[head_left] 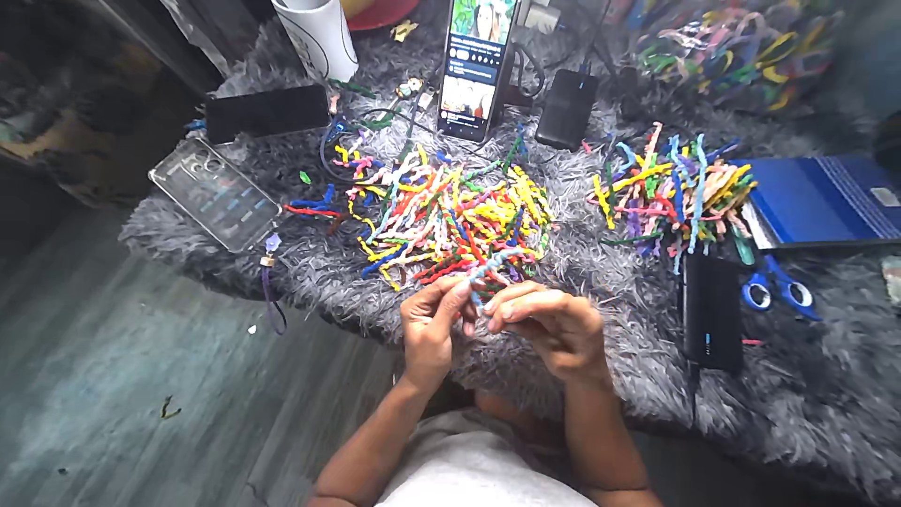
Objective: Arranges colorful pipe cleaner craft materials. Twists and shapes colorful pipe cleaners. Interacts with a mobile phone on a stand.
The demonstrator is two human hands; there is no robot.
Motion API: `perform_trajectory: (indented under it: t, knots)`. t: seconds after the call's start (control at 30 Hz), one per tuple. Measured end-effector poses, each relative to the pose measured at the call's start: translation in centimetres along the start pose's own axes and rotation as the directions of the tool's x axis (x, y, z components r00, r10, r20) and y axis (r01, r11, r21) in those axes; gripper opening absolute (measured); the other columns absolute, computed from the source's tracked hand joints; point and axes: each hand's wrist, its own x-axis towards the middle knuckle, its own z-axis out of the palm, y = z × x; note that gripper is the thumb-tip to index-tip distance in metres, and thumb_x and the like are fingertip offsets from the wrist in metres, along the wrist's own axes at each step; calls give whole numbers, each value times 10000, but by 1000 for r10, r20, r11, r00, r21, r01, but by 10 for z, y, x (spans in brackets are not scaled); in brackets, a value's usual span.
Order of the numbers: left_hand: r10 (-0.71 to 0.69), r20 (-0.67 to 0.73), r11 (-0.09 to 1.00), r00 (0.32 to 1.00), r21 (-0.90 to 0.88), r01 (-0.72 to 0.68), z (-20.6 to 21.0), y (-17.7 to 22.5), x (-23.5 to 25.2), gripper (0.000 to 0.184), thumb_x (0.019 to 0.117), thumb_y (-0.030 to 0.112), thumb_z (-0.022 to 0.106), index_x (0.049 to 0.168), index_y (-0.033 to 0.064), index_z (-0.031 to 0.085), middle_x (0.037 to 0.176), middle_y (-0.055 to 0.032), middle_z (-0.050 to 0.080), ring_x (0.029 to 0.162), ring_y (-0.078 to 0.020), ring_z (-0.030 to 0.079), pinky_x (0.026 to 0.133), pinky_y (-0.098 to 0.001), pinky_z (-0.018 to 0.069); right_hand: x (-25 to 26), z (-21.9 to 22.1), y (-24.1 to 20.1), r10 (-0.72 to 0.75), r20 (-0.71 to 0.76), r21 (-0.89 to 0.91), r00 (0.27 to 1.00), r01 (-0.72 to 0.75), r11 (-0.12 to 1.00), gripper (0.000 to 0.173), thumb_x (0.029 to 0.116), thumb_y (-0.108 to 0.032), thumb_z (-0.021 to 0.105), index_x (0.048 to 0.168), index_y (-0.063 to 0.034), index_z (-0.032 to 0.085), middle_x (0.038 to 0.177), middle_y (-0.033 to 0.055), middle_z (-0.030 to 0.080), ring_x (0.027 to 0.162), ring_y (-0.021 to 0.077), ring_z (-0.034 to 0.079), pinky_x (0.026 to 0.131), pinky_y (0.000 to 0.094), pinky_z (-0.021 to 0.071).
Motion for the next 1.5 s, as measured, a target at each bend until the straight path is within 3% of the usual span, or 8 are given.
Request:
perform_trajectory:
  t: [0.27,0.43,0.57,0.77,1.13,1.23,1.37,1.5]
  knots:
    - [107,-101,992,989,73,-100,-13,11,19,291,1052,132,490,899,177,733,587,127,565,473,56,471,477,-108,419,3,-2,-5,38,-248,-58,968,-54,997,226,1013,-101,631,1198,-215,695,1082,-57,754,1063,82,714,944,266,594]
    - [261,37,924,965,280,-260,-23,16,13,191,1044,236,579,954,237,748,755,142,682,543,81,523,499,-89,436,5,2,1,35,-363,-373,931,-179,910,370,982,-236,704,1322,-96,661,1388,24,623,1293,130,576,1073,308,508]
    - [313,270,835,910,379,-400,-18,7,0,196,1045,253,599,968,138,738,822,118,683,687,92,582,633,-96,498,4,1,-3,177,-223,32,959,-174,984,365,1011,-314,645,1339,-154,660,1176,-59,719,984,40,690,874,233,595]
    - [381,458,695,803,431,-575,-11,4,-3,233,1048,190,590,968,0,699,851,-30,683,807,36,625,743,-108,505,1,-4,-6,208,-172,393,963,-126,911,245,961,-135,711,1198,-179,754,1113,-74,753,917,-11,704,798,158,592]
    - [446,599,221,665,647,-730,-10,7,2,219,980,147,617,844,21,735,668,-78,642,624,-133,600,613,-219,469,0,-2,-3,311,-153,407,938,-227,885,173,1027,-175,618,1055,-89,766,1051,-36,741,769,-53,629,646,113,522]
    - [345,653,353,674,575,-738,-6,3,-1,297,1018,154,536,763,30,627,620,-78,515,579,-173,510,578,-269,411,-1,-3,-5,312,-121,489,942,-217,845,177,1032,-148,604,1057,-86,767,991,-47,754,725,-68,635,616,93,520]
    - [112,621,951,776,160,-265,0,-2,-7,394,1089,229,476,722,84,475,663,43,431,631,38,434,594,-112,362,0,-4,-5,171,-85,518,982,-103,849,185,1052,-152,573,1111,-108,743,1015,-59,747,766,-72,642,642,78,511]
    - [-209,641,782,738,-344,520,8,-5,-23,310,1008,285,613,705,223,638,619,174,528,571,83,488,529,-110,361,1,-1,-5,75,-84,534,994,-18,845,196,1058,-125,553,1152,-103,724,1053,-40,745,812,-50,666,684,100,533]
